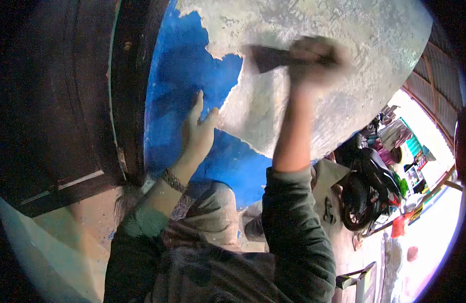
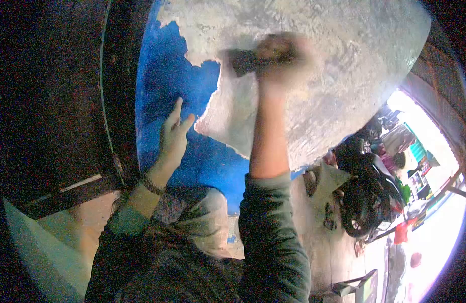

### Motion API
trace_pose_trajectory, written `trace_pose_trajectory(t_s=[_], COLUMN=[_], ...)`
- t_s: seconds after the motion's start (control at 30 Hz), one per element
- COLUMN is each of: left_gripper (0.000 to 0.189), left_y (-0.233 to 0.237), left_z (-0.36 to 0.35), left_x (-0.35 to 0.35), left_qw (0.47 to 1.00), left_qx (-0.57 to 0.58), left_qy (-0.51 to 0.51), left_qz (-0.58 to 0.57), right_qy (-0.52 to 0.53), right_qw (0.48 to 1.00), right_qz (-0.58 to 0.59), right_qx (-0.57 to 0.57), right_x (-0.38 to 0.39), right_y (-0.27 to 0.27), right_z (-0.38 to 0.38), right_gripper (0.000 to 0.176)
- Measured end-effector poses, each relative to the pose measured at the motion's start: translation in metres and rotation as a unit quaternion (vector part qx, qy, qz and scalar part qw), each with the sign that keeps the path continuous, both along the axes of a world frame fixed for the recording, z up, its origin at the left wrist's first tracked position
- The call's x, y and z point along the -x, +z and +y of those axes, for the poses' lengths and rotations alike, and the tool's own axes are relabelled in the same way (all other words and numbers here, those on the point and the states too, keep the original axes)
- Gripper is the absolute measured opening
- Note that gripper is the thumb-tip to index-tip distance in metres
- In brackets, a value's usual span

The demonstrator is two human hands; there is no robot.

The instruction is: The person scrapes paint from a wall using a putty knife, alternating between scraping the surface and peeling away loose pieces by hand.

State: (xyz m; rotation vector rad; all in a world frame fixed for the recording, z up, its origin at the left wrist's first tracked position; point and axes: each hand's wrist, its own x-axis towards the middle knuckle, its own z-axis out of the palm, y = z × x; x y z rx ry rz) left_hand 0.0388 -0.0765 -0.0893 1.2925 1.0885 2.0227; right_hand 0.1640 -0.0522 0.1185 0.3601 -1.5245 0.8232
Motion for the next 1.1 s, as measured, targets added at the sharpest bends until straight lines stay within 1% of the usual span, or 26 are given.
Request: trace_pose_trajectory(t_s=[0.03, 0.1, 0.17, 0.2, 0.23, 0.3, 0.33, 0.43, 0.47, 0.5, 0.57, 0.6, 0.63, 0.7, 0.73, 0.77, 0.8, 0.83, 0.87, 0.9, 0.93, 0.97, 1.0, 1.03, 1.07, 1.1], left_gripper=[0.057, 0.058, 0.059, 0.06, 0.06, 0.067, 0.067, 0.067, 0.068, 0.068, 0.069, 0.07, 0.07, 0.068, 0.068, 0.069, 0.069, 0.069, 0.071, 0.074, 0.074, 0.074, 0.075, 0.075, 0.076, 0.076], left_y=[-0.002, 0.001, 0.003, 0.006, 0.004, -0.003, -0.001, -0.001, 0.003, 0.003, -0.005, -0.002, 0.001, 0.006, 0.01, 0.011, 0.01, 0.006, 0.005, 0.007, 0.007, 0.005, 0.006, 0.008, 0.007, 0.005], left_z=[0.0, 0.005, -0.002, -0.004, 0.001, 0.01, 0.012, 0.009, 0.004, 0.0, 0.005, 0.008, 0.007, -0.005, -0.006, -0.008, -0.01, -0.01, -0.007, -0.004, -0.004, -0.008, -0.008, -0.007, -0.007, -0.008], left_x=[-0.003, -0.002, -0.002, 0.0, 0.001, -0.004, -0.006, -0.006, -0.004, -0.004, -0.007, -0.007, -0.006, -0.009, -0.008, -0.008, -0.009, -0.013, -0.014, -0.012, -0.011, -0.012, -0.009, -0.005, -0.003, -0.003], left_qw=[1.0, 1.0, 1.0, 0.999, 0.999, 0.997, 0.997, 0.998, 0.999, 0.999, 0.998, 0.998, 0.998, 0.994, 0.994, 0.994, 0.994, 0.994, 0.994, 0.995, 0.996, 0.995, 0.994, 0.994, 0.993, 0.991], left_qx=[0.002, -0.018, -0.012, -0.009, -0.009, 0.022, 0.019, -0.015, 0.006, 0.03, 0.02, -0.002, -0.005, -0.01, -0.015, -0.004, 0.009, 0.013, 0.013, 0.008, 0.007, 0.003, -0.007, -0.009, 0.008, 0.028], left_qy=[-0.003, -0.005, -0.018, -0.026, -0.025, -0.009, -0.01, -0.011, -0.008, -0.008, -0.024, -0.033, -0.032, -0.089, -0.086, -0.083, -0.082, -0.086, -0.08, -0.069, -0.067, -0.067, -0.064, -0.059, -0.063, -0.069], left_qz=[0.002, -0.01, -0.015, -0.024, -0.024, -0.069, -0.07, -0.061, -0.051, -0.041, -0.049, -0.059, -0.056, -0.065, -0.065, -0.066, -0.066, -0.067, -0.066, -0.066, -0.065, -0.075, -0.087, -0.088, -0.101, -0.115], right_qy=[-0.039, -0.097, -0.047, -0.009, -0.004, -0.032, -0.045, -0.063, 0.037, 0.042, -0.031, -0.049, -0.083, -0.149, 0.082, 0.16, -0.07, -0.3, -0.077, -0.109, -0.263, -0.41, -0.175, 0.074, 0.021, -0.202], right_qw=[0.998, 0.994, 0.997, 1.0, 0.999, 0.991, 0.985, 0.986, 0.997, 0.997, 0.991, 0.989, 0.991, 0.982, 0.995, 0.987, 0.996, 0.949, 0.982, 0.985, 0.964, 0.907, 0.985, 0.99, 0.999, 0.978], right_qz=[0.022, -0.031, 0.026, 0.015, 0.031, 0.037, 0.062, 0.091, 0.064, 0.065, 0.073, 0.075, 0.016, 0.095, 0.046, 0.011, 0.056, 0.097, 0.04, -0.021, -0.025, -0.03, -0.004, 0.02, 0.017, 0.04], right_qx=[0.051, 0.034, 0.048, -0.009, -0.021, 0.126, 0.157, 0.127, 0.026, -0.002, 0.11, 0.114, 0.103, 0.067, 0.021, -0.004, -0.002, 0.002, 0.169, 0.13, 0.015, -0.095, 0.01, 0.115, 0.042, 0.025], right_x=[0.017, 0.023, 0.001, -0.011, -0.015, 0.013, 0.022, 0.003, -0.013, -0.019, 0.009, 0.017, 0.018, 0.011, -0.008, -0.019, 0.004, 0.031, 0.043, 0.049, 0.047, 0.038, 0.026, 0.018, 0.017, 0.037], right_y=[-0.012, -0.013, 0.003, 0.008, 0.006, -0.015, -0.017, 0.0, 0.001, -0.001, -0.026, -0.029, -0.028, -0.011, 0.0, 0.007, 0.003, -0.008, -0.012, -0.016, -0.008, -0.002, 0.006, 0.013, 0.01, -0.002], right_z=[0.008, 0.001, -0.007, -0.02, -0.012, 0.009, -0.002, -0.018, -0.021, -0.012, 0.013, 0.007, -0.004, -0.019, -0.017, 0.009, 0.016, 0.017, 0.015, 0.013, 0.019, 0.024, 0.005, -0.013, -0.009, 0.006], right_gripper=[0.045, 0.047, 0.047, 0.047, 0.045, 0.045, 0.044, 0.045, 0.045, 0.047, 0.047, 0.047, 0.047, 0.043, 0.038, 0.036, 0.036, 0.037, 0.038, 0.04, 0.041, 0.043, 0.043, 0.044, 0.044, 0.044])
